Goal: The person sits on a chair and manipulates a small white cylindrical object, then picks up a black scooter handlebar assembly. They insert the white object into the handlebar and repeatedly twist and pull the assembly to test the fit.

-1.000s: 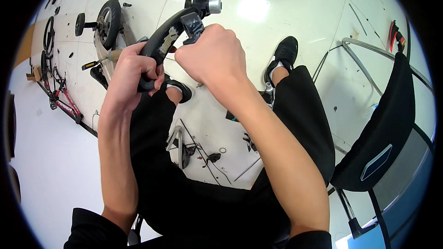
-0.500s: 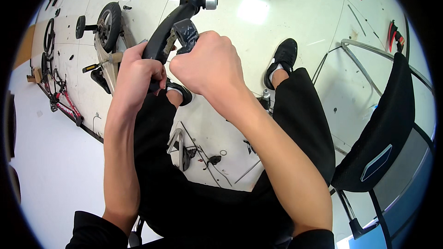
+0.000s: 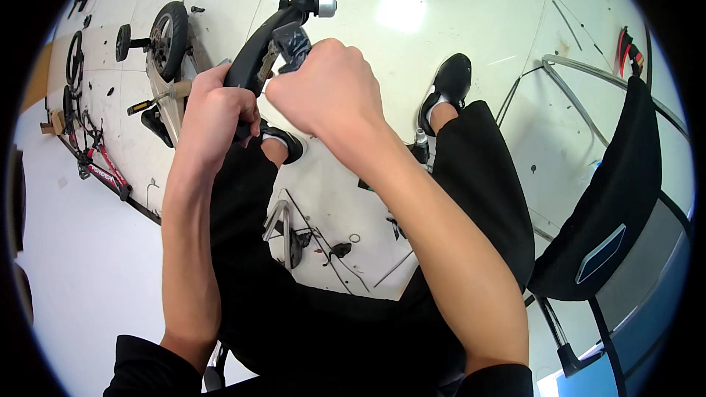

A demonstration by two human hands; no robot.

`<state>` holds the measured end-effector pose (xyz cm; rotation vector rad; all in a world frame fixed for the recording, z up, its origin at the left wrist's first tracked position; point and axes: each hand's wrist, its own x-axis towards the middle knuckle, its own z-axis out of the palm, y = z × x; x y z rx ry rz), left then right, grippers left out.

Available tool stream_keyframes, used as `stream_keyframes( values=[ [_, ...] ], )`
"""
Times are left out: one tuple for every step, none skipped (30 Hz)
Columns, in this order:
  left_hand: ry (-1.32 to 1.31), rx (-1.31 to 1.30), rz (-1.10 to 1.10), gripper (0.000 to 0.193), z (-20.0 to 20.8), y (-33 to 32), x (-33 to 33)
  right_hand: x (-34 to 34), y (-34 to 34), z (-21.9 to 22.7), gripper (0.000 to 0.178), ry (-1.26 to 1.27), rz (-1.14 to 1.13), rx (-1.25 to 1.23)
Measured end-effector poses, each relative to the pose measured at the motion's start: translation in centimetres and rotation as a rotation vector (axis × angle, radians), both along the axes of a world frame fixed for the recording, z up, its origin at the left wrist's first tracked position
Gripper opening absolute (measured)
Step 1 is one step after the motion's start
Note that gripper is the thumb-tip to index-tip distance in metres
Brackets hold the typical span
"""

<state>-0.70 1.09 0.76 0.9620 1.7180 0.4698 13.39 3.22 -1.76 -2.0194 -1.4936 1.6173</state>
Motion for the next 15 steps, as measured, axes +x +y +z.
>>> stream_keyframes(
  values=[
    [-0.015,-0.018,0.008,0.009,0.1,-0.1,0.2,0.2,0.1,0.1,0.021,-0.019,-0.002,0.005],
    [-0.027,-0.035,0.016,0.009,0.3,-0.1,0.2,0.2,0.2,0.4,0.020,-0.035,-0.004,0.010],
    [-0.039,-0.052,0.024,0.008,0.4,-0.2,0.2,0.2,0.4,0.7,0.020,-0.051,-0.005,0.015],
    [-0.061,-0.054,0.020,0.008,0.3,-0.2,0.1,0.2,0.3,1.0,0.020,-0.045,0.003,0.000],
    [-0.081,-0.055,0.016,0.007,0.1,-0.1,0.1,0.3,0.1,1.4,0.020,-0.036,0.010,-0.014],
    [-0.101,-0.056,0.012,0.007,-0.1,0.0,0.1,0.3,0.0,1.5,0.020,-0.027,0.018,-0.028],
    [-0.092,-0.052,0.018,0.007,-0.1,0.1,0.1,0.3,0.0,1.2,0.019,-0.022,0.029,-0.008],
    [-0.087,-0.052,0.022,0.007,-0.1,0.1,0.2,0.2,0.0,0.8,0.019,-0.021,0.039,0.008],
    [-0.081,-0.051,0.026,0.007,0.0,0.1,0.2,0.2,0.0,0.5,0.019,-0.019,0.049,0.025],
    [-0.080,-0.063,0.025,0.007,0.1,0.0,0.2,0.2,0.2,0.5,0.018,-0.034,0.044,0.015],
    [-0.080,-0.073,0.021,0.007,0.0,0.1,0.3,0.2,0.4,0.4,0.018,-0.051,0.037,0.006],
    [-0.080,-0.084,0.018,0.007,0.0,0.1,0.3,0.3,0.5,0.4,0.017,-0.068,0.030,-0.003],
    [-0.082,-0.081,0.014,0.006,0.0,0.0,0.4,0.4,0.4,0.3,0.017,-0.064,0.031,0.002],
    [-0.081,-0.076,0.012,0.006,0.1,-0.1,0.4,0.4,0.3,0.2,0.017,-0.058,0.034,0.008],
    [-0.080,-0.071,0.009,0.006,0.1,-0.1,0.4,0.5,0.3,0.2,0.017,-0.052,0.037,0.014]
  ],
)
